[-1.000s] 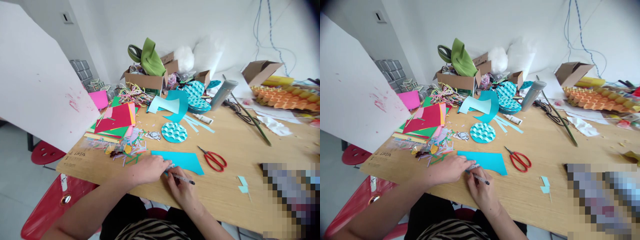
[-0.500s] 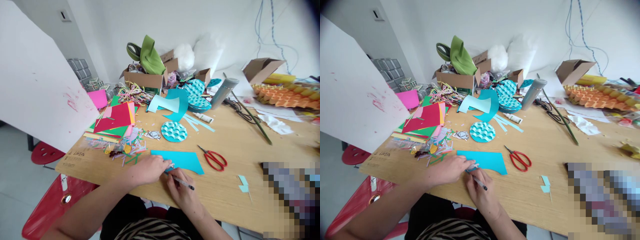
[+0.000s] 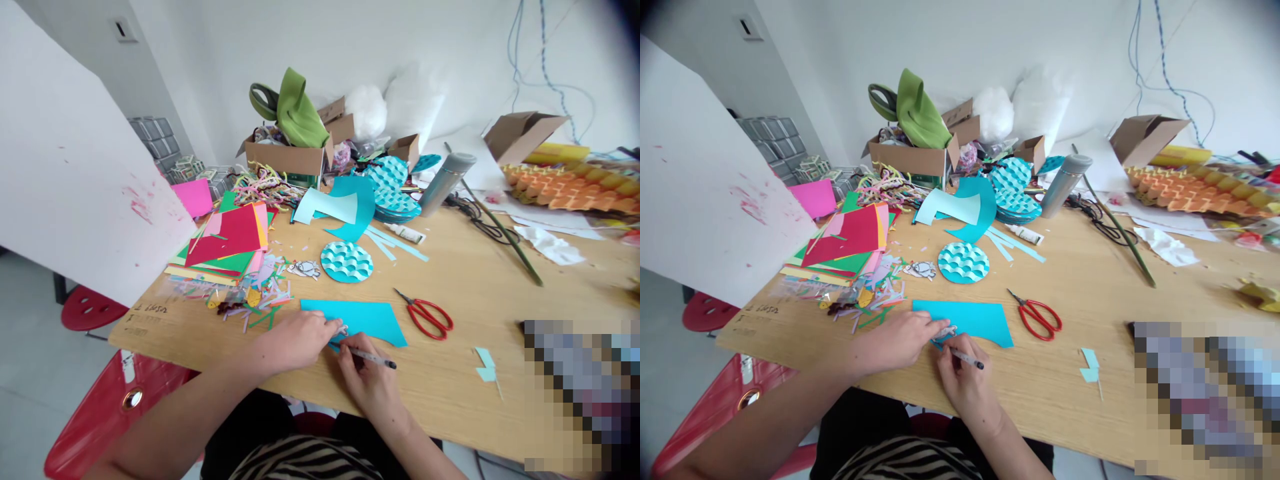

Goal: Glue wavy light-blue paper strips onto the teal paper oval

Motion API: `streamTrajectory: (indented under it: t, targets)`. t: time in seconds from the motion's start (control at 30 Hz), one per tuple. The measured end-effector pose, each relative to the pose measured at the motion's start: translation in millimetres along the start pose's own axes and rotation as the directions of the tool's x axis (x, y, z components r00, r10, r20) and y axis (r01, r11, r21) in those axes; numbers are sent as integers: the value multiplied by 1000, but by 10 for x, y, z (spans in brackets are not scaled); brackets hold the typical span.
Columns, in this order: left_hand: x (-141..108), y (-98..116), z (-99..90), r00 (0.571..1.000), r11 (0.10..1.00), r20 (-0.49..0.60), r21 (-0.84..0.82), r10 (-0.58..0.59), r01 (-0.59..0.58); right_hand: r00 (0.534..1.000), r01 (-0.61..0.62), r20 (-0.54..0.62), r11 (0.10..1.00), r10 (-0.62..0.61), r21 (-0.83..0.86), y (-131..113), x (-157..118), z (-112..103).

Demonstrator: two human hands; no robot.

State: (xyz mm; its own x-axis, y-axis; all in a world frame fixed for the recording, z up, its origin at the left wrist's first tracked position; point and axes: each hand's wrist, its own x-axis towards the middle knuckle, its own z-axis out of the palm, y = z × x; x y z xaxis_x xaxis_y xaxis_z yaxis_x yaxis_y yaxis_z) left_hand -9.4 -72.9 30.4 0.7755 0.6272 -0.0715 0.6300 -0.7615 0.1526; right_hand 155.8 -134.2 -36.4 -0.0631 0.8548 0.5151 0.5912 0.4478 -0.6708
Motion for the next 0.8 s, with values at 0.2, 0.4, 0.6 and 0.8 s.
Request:
streamTrajectory:
  t: [0.2, 0.4, 0.6, 0.8]
  targets:
    - [9, -12, 24, 1000, 1000, 18, -4, 0, 0, 1000, -20, 1, 1000, 20, 0, 1, 8, -10]
    - [20, -10, 31, 1000, 1000, 22, -16, 1, 0, 999, -38, -19, 999, 38, -17, 7, 15, -8]
    - [19, -8, 9, 999, 1000, 31, -22, -5, 5, 999, -51, -5, 999, 51, -14, 39, 19, 19]
    - [8, -9, 24, 1000, 1000, 0, -16, 1, -1, 997, -71, 15, 997, 71, 15, 48, 22, 21]
